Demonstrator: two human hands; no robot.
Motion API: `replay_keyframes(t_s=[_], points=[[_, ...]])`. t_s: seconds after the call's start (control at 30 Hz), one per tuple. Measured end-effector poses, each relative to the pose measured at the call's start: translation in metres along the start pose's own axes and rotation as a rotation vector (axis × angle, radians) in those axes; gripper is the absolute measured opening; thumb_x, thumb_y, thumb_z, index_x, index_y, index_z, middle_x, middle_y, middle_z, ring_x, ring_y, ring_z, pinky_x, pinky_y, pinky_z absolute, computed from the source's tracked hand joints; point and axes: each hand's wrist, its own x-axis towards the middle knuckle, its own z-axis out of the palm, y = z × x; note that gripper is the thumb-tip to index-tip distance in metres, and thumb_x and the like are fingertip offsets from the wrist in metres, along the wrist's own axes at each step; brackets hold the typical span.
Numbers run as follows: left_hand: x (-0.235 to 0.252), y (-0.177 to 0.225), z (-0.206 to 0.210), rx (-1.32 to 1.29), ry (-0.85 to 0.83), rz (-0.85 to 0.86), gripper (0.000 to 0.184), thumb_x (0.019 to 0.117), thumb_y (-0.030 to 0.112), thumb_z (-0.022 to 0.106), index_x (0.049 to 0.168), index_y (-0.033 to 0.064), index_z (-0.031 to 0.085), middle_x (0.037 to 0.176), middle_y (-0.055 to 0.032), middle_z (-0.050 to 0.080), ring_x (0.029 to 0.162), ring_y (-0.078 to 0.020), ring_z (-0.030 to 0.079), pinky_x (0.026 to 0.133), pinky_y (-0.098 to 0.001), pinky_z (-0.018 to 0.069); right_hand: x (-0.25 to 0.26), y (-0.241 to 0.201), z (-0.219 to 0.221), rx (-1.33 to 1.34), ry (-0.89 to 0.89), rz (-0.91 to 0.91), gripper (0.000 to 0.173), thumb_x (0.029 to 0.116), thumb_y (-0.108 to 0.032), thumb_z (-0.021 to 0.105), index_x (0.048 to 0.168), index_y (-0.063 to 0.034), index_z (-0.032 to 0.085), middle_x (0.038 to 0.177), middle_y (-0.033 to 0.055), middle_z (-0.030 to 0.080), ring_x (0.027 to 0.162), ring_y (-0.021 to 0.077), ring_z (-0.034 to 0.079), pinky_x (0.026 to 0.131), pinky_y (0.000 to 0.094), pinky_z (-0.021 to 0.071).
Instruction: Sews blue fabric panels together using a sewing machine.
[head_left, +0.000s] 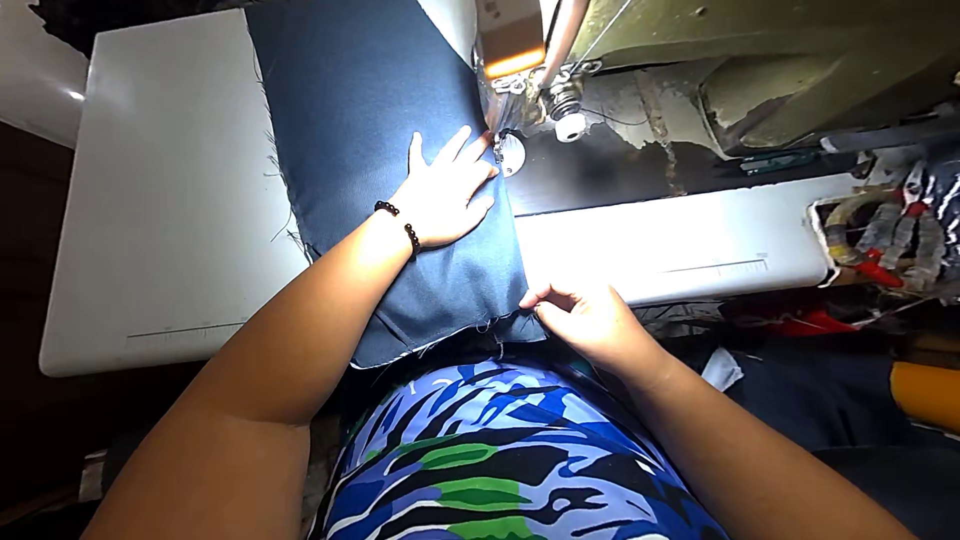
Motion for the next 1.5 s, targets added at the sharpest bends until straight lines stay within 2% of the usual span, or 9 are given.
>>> replay_keyframes(t_s=[0.33, 0.47, 0.53, 0.7, 0.83, 1.07, 1.2, 1.4, 1.5], points=[[0.001, 0.0, -0.005, 0.053, -0.025, -0.026, 0.054, 0.104, 0.046, 0.036, 0.146, 0.0172, 0.052, 0.171, -0.0057, 0.024, 0.159, -0.0336, 0.01, 0.109, -0.0847, 0.0008, 0.007, -0.002, -0.002, 0.059, -0.024, 0.038, 0.018, 0.0865, 0.003, 0.056, 0.079, -0.0086, 0.068, 0.068, -0.0031, 0.064, 0.057, 0.0014, 0.057, 0.054, 0.0187, 0.0501], [-0.039, 0.042, 0.006, -0.25, 0.247, -0.164, 0.045, 0.1027, 0.03, 0.05, 0.145, 0.0153, 0.057, 0.159, -0.0073, 0.045, 0.152, -0.0303, 0.032, 0.115, -0.0744, 0.0141, 0.005, -0.006, -0.003, 0.242, -0.011, 0.07, 0.019, 0.0872, 0.006, 0.058, 0.078, -0.0087, 0.066, 0.071, -0.0038, 0.064, 0.06, 0.0009, 0.057, 0.058, 0.0179, 0.0502], [-0.07, 0.065, 0.023, -0.477, 0.387, -0.108, 0.042, 0.0999, 0.024, 0.053, 0.14, 0.0135, 0.061, 0.147, -0.0083, 0.055, 0.142, -0.0268, 0.044, 0.113, -0.0616, 0.0306, 0.004, -0.009, 0.001, 0.438, -0.001, 0.094, 0.021, 0.0857, 0.01, 0.057, 0.077, -0.0085, 0.064, 0.072, -0.0031, 0.063, 0.061, 0.0019, 0.056, 0.059, 0.0179, 0.0502], [-0.106, 0.067, 0.055, -0.191, 0.445, 0.19, 0.057, 0.0899, 0.035, 0.051, 0.143, 0.018, 0.061, 0.149, -0.0098, 0.055, 0.145, -0.0299, 0.042, 0.116, -0.0644, 0.0207, 0.003, -0.02, 0.014, 0.844, 0.004, 0.235, 0.024, 0.0945, 0.007, 0.052, 0.08, -0.011, 0.058, 0.077, -0.001, 0.061, 0.068, 0.0077, 0.061, 0.068, 0.0277, 0.0567], [-0.098, 0.064, 0.049, 0.019, 0.628, 0.238, 0.045, 0.0886, 0.041, 0.071, 0.127, 0.0183, 0.071, 0.129, -0.0066, 0.068, 0.13, -0.0279, 0.055, 0.111, -0.0636, 0.0234, 0.004, -0.033, 0.021, 1.0, 0.052, 0.293, 0.027, 0.0973, 0.008, 0.048, 0.08, -0.0108, 0.057, 0.078, 0.0011, 0.064, 0.072, 0.0109, 0.066, 0.075, 0.033, 0.061], [-0.076, 0.065, 0.037, -0.024, 0.86, 0.338, 0.02, 0.0944, 0.007, 0.061, 0.094, 0.0103, 0.081, 0.088, -0.0075, 0.073, 0.088, -0.0229, 0.064, 0.092, -0.0484, 0.0359, 0.006, -0.046, 0.024, 1.048, 0.062, 0.311, 0.022, 0.099, 0.009, 0.046, 0.089, -0.0087, 0.055, 0.082, 0.0034, 0.065, 0.074, 0.0133, 0.069, 0.072, 0.0328, 0.062], [-0.079, 0.056, 0.033, -0.301, 0.883, 0.323, 0.016, 0.0919, 0.012, 0.069, 0.097, 0.0008, 0.079, 0.085, -0.0121, 0.071, 0.087, -0.0204, 0.063, 0.086, -0.0346, 0.0464, 0.019, -0.035, 0.021, 0.614, 0.156, -0.068, 0.018, 0.0966, 0.004, 0.057, 0.112, -0.0047, 0.052, 0.079, 0.0003, 0.063, 0.062, 0.0059, 0.064, 0.057, 0.0213, 0.0577], [-0.086, 0.053, 0.026, -0.854, 0.862, 0.139, 0.006, 0.0911, 0.004, 0.072, 0.096, 0.0029, 0.07, 0.098, -0.0011, 0.068, 0.094, -0.0062, 0.066, 0.085, -0.0222, 0.0565, 0.071, -0.031, 0.006, -0.064, 0.016, -0.677, 0.046, 0.0898, -0.003, 0.059, 0.135, 0.0062, 0.059, 0.139, 0.0202, 0.061, 0.138, 0.0279, 0.052, 0.119, 0.0406, 0.0369], [-0.087, 0.052, 0.028, -0.943, 0.871, 0.152, 0.008, 0.0951, 0.011, 0.072, 0.102, 0.0118, 0.068, 0.099, 0.0073, 0.066, 0.091, -0.0019, 0.065, 0.083, -0.022, 0.058, 0.082, -0.034, 0.01, -0.093, -0.006, -0.689, 0.026, 0.0894, -0.003, 0.064, 0.114, 0.0009, 0.071, 0.11, 0.013, 0.073, 0.106, 0.0221, 0.066, 0.094, 0.0361, 0.0518]])
